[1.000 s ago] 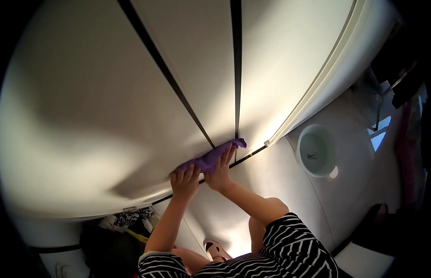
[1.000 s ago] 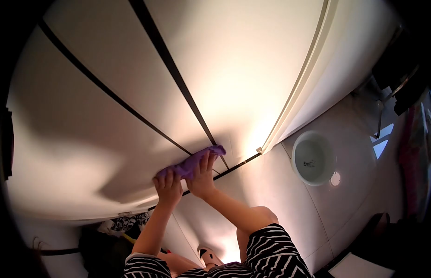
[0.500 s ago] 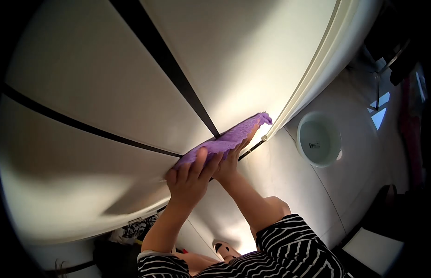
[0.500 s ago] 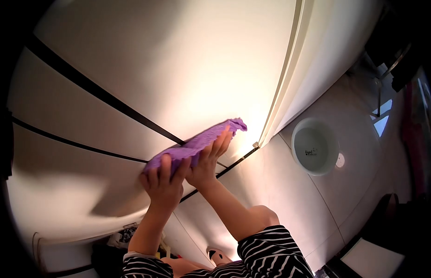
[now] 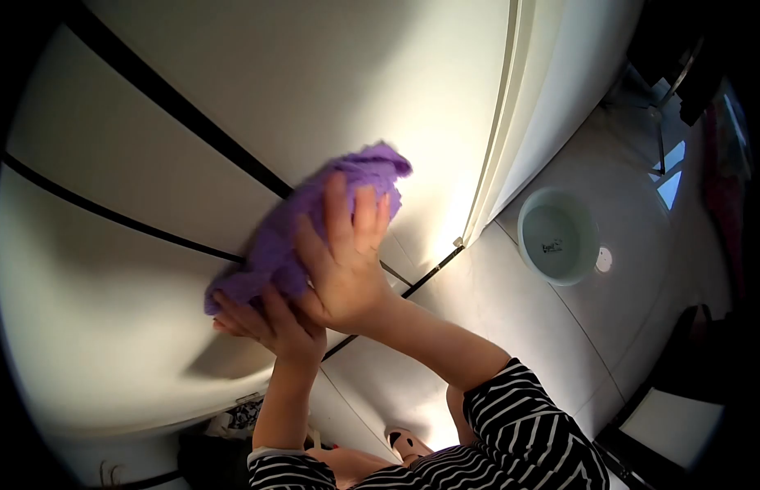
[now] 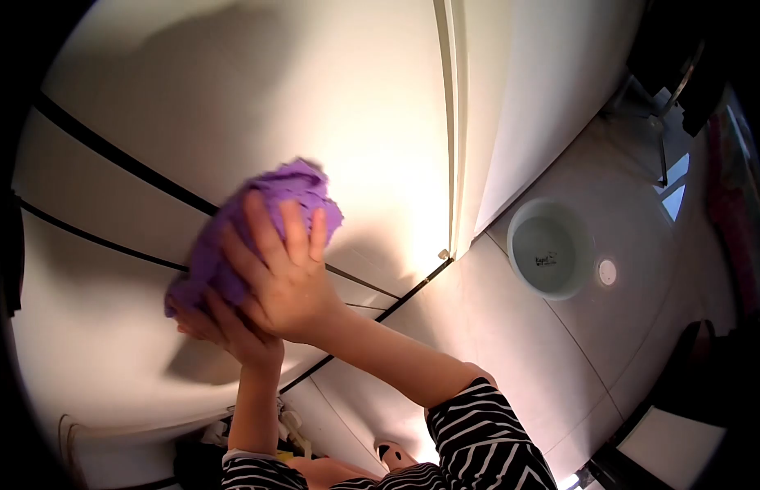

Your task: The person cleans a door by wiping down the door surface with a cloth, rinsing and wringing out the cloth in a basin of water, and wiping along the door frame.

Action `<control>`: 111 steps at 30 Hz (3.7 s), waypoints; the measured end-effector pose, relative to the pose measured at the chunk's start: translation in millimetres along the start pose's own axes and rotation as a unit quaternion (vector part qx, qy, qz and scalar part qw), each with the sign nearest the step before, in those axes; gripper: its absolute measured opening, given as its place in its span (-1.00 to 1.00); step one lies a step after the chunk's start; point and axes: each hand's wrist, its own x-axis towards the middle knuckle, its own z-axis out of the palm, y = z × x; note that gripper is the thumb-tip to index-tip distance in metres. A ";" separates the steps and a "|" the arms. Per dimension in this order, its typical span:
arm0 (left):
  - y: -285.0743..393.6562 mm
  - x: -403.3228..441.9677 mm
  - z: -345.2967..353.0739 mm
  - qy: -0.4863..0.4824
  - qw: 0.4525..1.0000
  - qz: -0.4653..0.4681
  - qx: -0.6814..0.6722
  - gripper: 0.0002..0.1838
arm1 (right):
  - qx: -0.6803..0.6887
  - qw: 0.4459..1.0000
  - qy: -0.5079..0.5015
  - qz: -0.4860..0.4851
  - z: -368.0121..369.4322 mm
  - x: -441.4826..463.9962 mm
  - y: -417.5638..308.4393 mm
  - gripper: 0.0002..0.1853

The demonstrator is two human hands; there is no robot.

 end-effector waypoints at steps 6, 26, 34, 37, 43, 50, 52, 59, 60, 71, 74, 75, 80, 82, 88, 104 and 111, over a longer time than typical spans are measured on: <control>27.8 42.6 12.9 -0.018 0.996 0.083 0.027 -0.56 | -0.039 0.989 0.138 0.024 3.4 23.3 41.7 -0.31; 56.1 69.4 23.1 -0.002 0.999 0.054 0.010 -0.51 | -0.032 0.997 0.060 -0.037 -46.8 65.6 56.0 -0.26; 85.1 34.1 53.3 -0.147 0.970 0.192 -0.009 -0.55 | 0.012 0.980 0.179 0.090 -13.6 -24.9 133.3 -0.24; 93.8 0.1 69.7 -0.192 0.953 0.234 -0.023 -0.50 | 0.023 0.970 0.177 0.163 -0.9 -72.7 151.1 -0.26; 111.2 -36.8 86.9 -0.272 0.926 0.245 -0.090 -0.49 | 0.072 0.918 0.188 0.343 23.4 -138.6 167.5 -0.22; 98.9 1.7 65.3 -0.162 0.975 0.137 -0.067 -0.51 | 0.090 0.969 0.158 0.164 -12.3 -45.4 125.9 -0.16; 95.3 15.2 57.4 -0.141 0.981 0.123 -0.044 -0.51 | 0.091 0.982 0.131 0.104 -28.9 -21.6 114.5 -0.16; 105.6 -35.4 97.7 -0.191 0.947 0.260 0.000 -0.47 | 0.029 0.958 0.220 0.180 18.3 -107.5 182.3 -0.21; 108.5 -45.3 104.3 -0.202 0.942 0.267 -0.004 -0.47 | 0.040 0.948 0.206 0.238 23.9 -122.3 185.3 -0.27; 136.7 -89.8 131.2 -0.290 0.917 0.260 -0.091 -0.48 | 0.275 0.758 0.259 0.532 82.4 -230.6 217.3 -0.24; 118.2 -60.5 101.7 -0.274 0.934 0.214 -0.081 -0.48 | 0.193 0.856 0.231 0.419 73.4 -184.5 179.5 -0.23; 110.8 -49.8 91.5 -0.264 0.942 0.195 -0.075 -0.47 | 0.155 0.889 0.217 0.371 61.2 -157.1 160.1 -0.22; 45.1 -62.7 47.5 -0.147 0.979 0.142 -0.018 -0.50 | 0.085 0.969 0.197 0.120 46.8 -92.6 87.0 -0.24; 18.4 -105.1 42.8 -0.117 0.988 0.104 -0.007 -0.51 | 0.062 0.985 0.128 0.094 65.7 -115.8 63.6 -0.28; -13.9 -209.5 48.0 -0.257 0.950 0.162 -0.067 -0.57 | -0.061 0.996 -0.067 0.019 94.6 -244.8 95.1 -0.41; -14.1 -150.0 15.5 -0.097 0.995 -0.023 -0.013 -0.69 | 0.025 0.997 0.047 -0.055 64.7 -101.2 16.3 -0.53; -53.0 -274.4 11.3 -0.199 0.979 -0.040 0.017 -0.66 | -0.039 0.964 -0.158 -0.211 102.4 -238.3 50.1 -0.45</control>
